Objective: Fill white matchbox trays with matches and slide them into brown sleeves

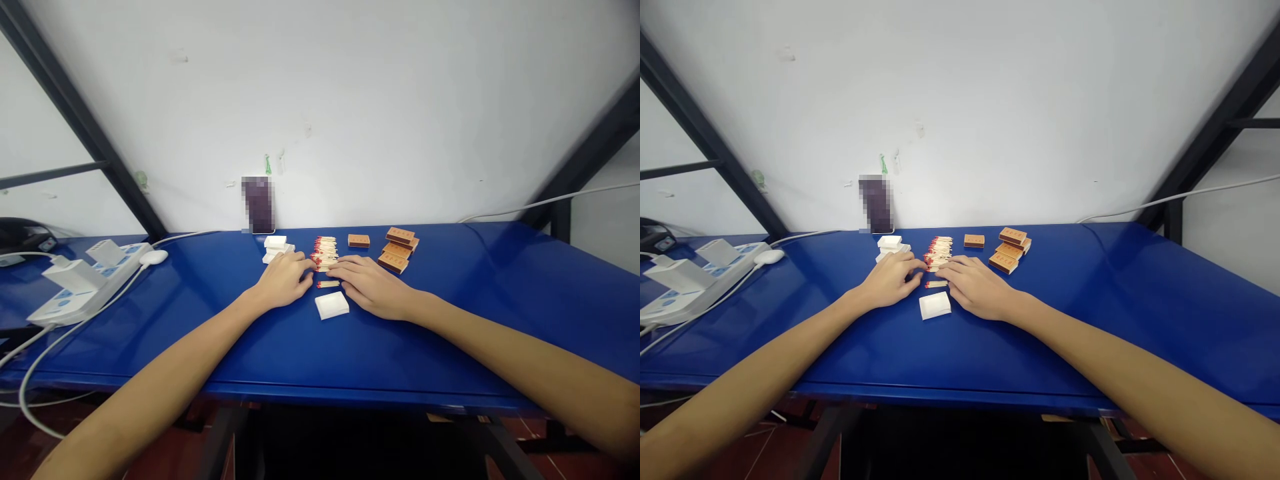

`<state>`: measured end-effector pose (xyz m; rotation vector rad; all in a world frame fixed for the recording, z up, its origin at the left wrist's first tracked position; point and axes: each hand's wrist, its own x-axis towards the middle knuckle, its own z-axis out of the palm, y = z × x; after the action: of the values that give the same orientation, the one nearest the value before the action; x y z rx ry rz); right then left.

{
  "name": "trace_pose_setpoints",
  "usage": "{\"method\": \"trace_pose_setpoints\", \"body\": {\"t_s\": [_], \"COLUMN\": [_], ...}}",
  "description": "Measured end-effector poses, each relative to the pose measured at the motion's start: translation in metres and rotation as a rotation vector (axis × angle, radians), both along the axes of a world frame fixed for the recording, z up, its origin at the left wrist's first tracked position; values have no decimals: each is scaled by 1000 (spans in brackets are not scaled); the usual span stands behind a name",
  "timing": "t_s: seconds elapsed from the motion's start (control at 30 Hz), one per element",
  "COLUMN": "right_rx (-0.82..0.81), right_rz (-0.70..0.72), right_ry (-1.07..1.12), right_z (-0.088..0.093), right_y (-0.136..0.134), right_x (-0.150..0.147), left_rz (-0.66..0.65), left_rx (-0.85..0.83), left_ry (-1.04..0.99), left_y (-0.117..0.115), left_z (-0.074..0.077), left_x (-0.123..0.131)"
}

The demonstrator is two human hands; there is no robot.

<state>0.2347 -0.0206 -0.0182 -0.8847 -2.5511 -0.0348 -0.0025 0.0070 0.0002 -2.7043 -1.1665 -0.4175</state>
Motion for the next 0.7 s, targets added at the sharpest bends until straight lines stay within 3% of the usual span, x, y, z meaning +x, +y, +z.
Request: {"method": "trace_pose_setpoints", "body": {"t_s": [0.7], "right_rx": [-12], "right_rz": [11], "right_ry": [-16], "right_z": [-1], "right_y": [1], "right_x": [1], "left_rz": [-1], "left_rx": [-48], "left_ry": [3], "left_y": [-3], "left_z": [3], "left_x": [1]}}
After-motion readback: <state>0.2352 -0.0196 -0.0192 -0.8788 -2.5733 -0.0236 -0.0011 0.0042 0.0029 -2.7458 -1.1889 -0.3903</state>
